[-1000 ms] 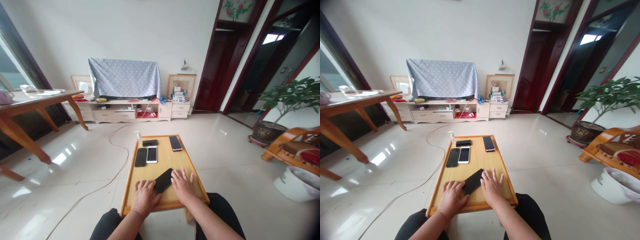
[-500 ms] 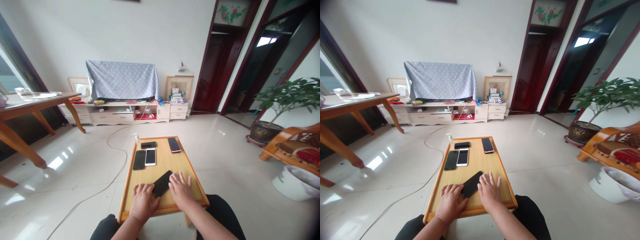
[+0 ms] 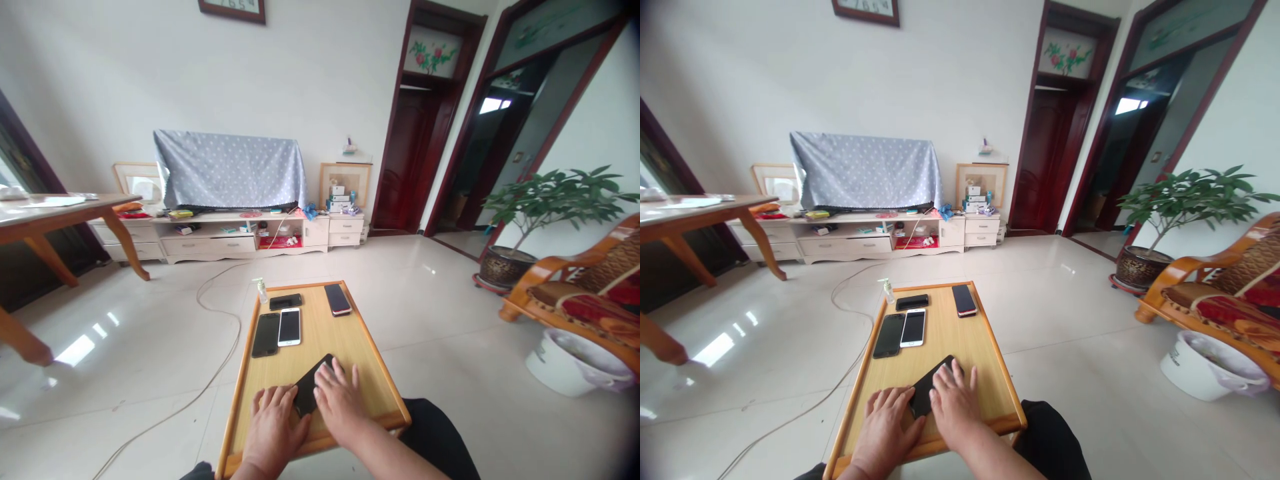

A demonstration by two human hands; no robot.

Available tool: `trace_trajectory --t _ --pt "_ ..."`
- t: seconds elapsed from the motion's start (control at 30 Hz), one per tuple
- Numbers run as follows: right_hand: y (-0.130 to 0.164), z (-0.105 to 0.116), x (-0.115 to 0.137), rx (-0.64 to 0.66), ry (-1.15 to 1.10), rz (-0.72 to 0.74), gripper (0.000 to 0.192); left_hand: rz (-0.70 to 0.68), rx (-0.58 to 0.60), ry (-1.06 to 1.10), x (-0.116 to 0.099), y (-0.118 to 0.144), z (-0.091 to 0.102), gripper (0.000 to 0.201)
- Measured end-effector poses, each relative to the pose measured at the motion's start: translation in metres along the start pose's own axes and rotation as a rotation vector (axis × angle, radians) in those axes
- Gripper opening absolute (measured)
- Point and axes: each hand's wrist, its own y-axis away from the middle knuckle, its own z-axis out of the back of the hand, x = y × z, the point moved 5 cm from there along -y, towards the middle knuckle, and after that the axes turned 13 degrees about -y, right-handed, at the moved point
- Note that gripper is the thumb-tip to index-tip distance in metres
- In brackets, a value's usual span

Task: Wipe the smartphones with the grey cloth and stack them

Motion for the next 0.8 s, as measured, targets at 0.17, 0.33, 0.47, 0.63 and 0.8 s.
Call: trace_trajectory --t 0.17,0.33,0.47,0.63,0.8 --pt "0.012 -0.016 0.027 0.126 -0.084 0.255 0.045 -0.026 0.009 0.024 0.003 0.003 -0.003 0.04" --pt "-0.023 0.006 -0.005 -0.096 0.012 -0.044 0.047 -0.041 -0.005 0.003 0.006 0.003 0.0 0.044" --pt "-0.024 -0.009 0.007 -0.059 -0.038 0.044 0.044 -0.054 0.004 0.026 0.008 0.002 -0.003 0.04" --pt "-0.022 -0.023 0.019 0.012 -0.097 0.165 0.041 0.031 0.001 0.058 0.012 0.001 -0.016 0.042" --pt "-0.038 -0.001 -0.021 -0.14 0.03 0.031 0.042 0.083 -0.01 0.039 0.018 0.001 -0.031 0.05"
